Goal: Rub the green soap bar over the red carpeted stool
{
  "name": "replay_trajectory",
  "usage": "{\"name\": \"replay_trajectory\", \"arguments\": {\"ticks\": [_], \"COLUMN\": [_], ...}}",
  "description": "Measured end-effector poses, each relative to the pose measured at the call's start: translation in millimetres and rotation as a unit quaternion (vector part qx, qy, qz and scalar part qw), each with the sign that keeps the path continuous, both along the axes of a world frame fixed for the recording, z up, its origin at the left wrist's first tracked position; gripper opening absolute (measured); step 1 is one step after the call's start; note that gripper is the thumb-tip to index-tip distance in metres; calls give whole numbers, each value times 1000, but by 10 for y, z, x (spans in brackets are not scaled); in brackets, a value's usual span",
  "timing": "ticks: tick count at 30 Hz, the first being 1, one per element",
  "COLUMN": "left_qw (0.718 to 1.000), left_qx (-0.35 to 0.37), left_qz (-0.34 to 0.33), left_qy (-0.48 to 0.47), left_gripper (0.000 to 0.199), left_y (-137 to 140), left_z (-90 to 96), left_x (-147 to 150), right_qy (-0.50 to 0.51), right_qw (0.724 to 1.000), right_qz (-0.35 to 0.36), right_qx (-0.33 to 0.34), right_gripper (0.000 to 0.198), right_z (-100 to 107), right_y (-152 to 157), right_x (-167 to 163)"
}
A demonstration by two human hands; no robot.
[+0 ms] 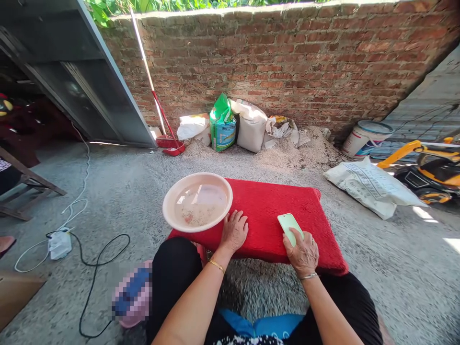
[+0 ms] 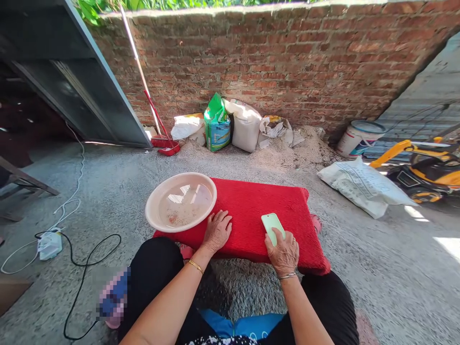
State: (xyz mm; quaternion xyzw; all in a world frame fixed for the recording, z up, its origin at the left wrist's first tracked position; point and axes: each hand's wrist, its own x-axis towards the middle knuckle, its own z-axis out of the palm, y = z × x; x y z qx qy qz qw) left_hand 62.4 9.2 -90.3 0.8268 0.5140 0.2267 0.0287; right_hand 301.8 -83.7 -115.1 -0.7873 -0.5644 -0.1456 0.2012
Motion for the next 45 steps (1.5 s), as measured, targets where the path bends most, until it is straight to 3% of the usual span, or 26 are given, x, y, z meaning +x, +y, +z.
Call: {"name": "replay_trajectory", "arguments": {"ticks": [10, 19, 45], "left_qw": [1000, 1000, 1000], "left_qx": [0, 3, 0], "left_qz": [-2, 4, 1], "left_qy": [-5, 11, 12], "left_gripper": [26, 25, 27], "left_y": [-1, 7, 10], "left_z": [5, 14, 27], "left_x": [3, 7, 12], "right_qy": [-18, -69, -56], "right_qw": [1000, 991, 992], "right_qz": [-1, 32, 33], "right_qx": [6, 111, 110], "right_gripper": [42, 41, 39], "right_z": [-6, -63, -41], "right_y": [-4, 21, 4], "right_x": [2, 32, 23]}}
